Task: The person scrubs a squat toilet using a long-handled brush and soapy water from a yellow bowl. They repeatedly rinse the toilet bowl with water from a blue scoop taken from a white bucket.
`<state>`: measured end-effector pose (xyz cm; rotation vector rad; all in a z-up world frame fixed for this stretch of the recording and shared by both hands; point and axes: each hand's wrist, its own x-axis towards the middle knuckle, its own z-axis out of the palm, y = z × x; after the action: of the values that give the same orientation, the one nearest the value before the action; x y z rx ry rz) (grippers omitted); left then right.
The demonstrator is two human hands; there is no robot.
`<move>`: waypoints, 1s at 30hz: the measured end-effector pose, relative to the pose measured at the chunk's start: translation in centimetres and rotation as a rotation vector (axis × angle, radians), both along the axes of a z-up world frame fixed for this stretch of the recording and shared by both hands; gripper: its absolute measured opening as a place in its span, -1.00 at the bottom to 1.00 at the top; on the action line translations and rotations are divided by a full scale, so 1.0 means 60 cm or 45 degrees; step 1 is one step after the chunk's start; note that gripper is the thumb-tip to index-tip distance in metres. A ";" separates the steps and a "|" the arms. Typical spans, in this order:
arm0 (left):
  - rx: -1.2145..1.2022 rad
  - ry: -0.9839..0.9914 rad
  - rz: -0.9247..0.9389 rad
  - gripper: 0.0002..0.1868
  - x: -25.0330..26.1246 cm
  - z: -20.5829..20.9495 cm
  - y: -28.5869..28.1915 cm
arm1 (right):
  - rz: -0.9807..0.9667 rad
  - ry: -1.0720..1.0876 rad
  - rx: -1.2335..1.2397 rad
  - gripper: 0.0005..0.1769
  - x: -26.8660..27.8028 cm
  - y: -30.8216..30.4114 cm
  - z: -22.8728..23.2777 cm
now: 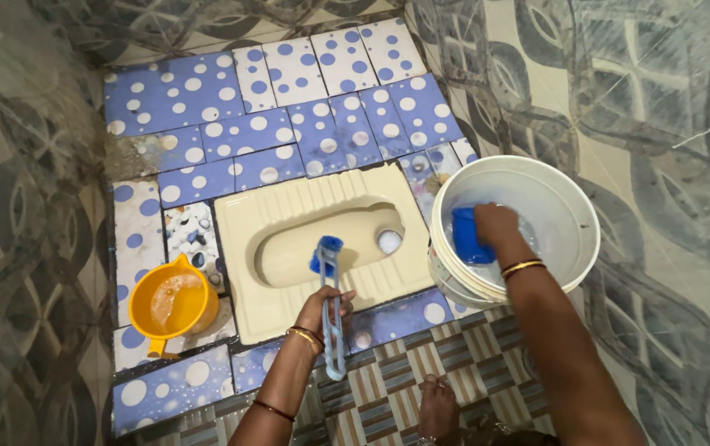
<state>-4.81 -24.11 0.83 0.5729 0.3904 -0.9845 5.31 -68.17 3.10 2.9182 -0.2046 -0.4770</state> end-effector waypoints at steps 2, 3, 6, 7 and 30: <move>0.022 0.050 -0.027 -0.64 -0.004 0.004 -0.004 | 0.030 -0.165 -0.044 -0.82 -0.017 0.009 0.053; 0.004 0.051 -0.032 -0.66 -0.005 0.006 -0.007 | 0.040 -0.148 -0.080 -0.83 -0.024 0.021 0.086; -0.013 0.053 -0.046 -0.67 -0.007 0.011 -0.014 | -0.008 -0.144 -0.024 -0.69 -0.071 0.061 0.212; 0.006 0.050 -0.053 -0.66 -0.006 0.012 -0.018 | 0.031 -0.243 -0.009 -0.72 -0.091 0.082 0.248; 0.725 -0.232 0.141 -0.62 0.036 -0.030 -0.087 | 1.360 -0.977 0.238 -0.93 -0.119 0.396 0.272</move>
<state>-2.67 -29.30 -0.95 1.1349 0.5364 -0.7014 -1.81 -44.40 19.45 2.6693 1.2699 0.8001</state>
